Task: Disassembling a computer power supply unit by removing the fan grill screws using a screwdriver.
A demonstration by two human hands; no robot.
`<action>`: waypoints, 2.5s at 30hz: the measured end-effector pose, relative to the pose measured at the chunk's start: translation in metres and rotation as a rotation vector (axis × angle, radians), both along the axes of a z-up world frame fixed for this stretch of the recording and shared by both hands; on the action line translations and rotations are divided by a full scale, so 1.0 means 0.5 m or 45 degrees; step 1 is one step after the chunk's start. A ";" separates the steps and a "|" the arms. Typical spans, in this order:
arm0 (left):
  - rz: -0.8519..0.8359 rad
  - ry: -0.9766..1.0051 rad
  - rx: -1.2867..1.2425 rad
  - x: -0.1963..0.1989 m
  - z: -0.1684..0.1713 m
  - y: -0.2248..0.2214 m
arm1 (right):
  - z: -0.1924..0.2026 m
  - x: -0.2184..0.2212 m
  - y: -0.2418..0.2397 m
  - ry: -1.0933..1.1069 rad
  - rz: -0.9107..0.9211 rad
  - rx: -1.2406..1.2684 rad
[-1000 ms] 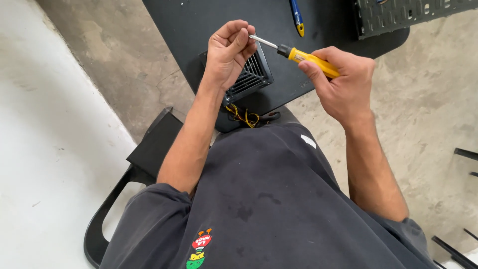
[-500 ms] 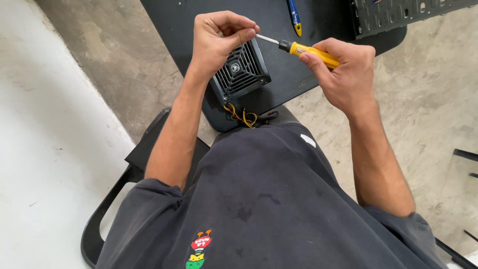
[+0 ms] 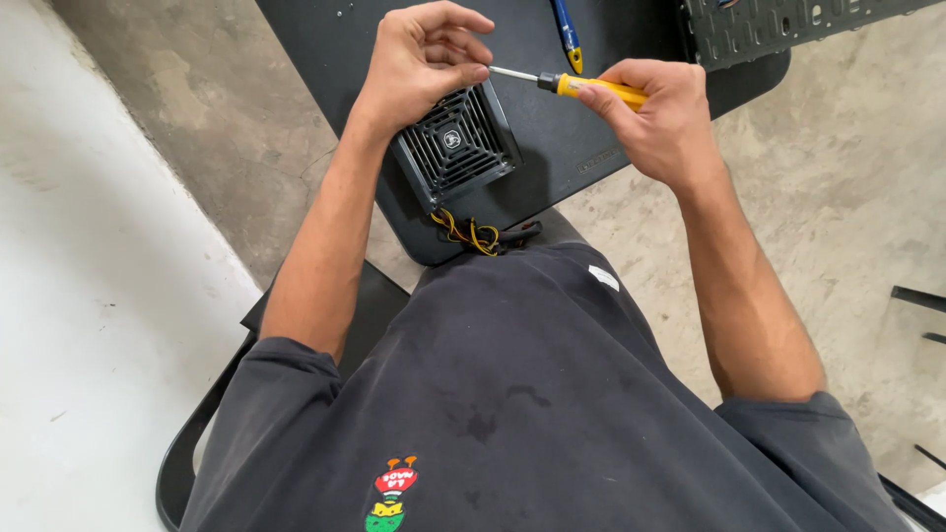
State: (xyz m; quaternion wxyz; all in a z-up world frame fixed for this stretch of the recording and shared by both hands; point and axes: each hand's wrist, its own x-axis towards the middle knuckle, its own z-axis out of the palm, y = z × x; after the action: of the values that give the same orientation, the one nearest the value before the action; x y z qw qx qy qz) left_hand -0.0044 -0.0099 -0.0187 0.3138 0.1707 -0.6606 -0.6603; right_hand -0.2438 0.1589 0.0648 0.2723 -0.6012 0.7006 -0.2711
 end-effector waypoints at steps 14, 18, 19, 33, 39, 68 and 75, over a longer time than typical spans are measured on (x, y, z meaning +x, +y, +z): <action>0.262 -0.373 -0.683 -0.039 -0.132 -0.020 | -0.104 -0.025 -0.121 0.604 0.184 0.038; 0.334 -0.599 -0.648 -0.043 -0.150 0.001 | -0.127 -0.014 -0.153 0.784 0.264 0.100; 0.341 -0.597 -0.647 -0.044 -0.150 0.005 | -0.129 -0.013 -0.155 0.787 0.270 0.098; 0.649 -0.678 -0.783 -0.045 -0.182 0.055 | -0.157 0.017 -0.210 1.076 0.419 -0.054; 0.561 -0.488 -0.684 -0.034 -0.185 0.021 | -0.141 0.029 -0.223 1.096 0.388 0.029; 0.426 0.012 0.055 -0.030 -0.137 0.018 | -0.034 -0.013 -0.173 0.921 0.391 -0.040; 0.400 -0.064 -0.126 -0.027 -0.144 0.015 | -0.066 -0.022 -0.178 1.047 0.428 -0.082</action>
State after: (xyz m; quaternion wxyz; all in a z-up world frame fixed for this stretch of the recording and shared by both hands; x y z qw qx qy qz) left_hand -0.0181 -0.0026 -0.0905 0.4047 0.2726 -0.6652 -0.5652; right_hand -0.2546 0.0698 0.0320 -0.0076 -0.7727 0.6345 0.0168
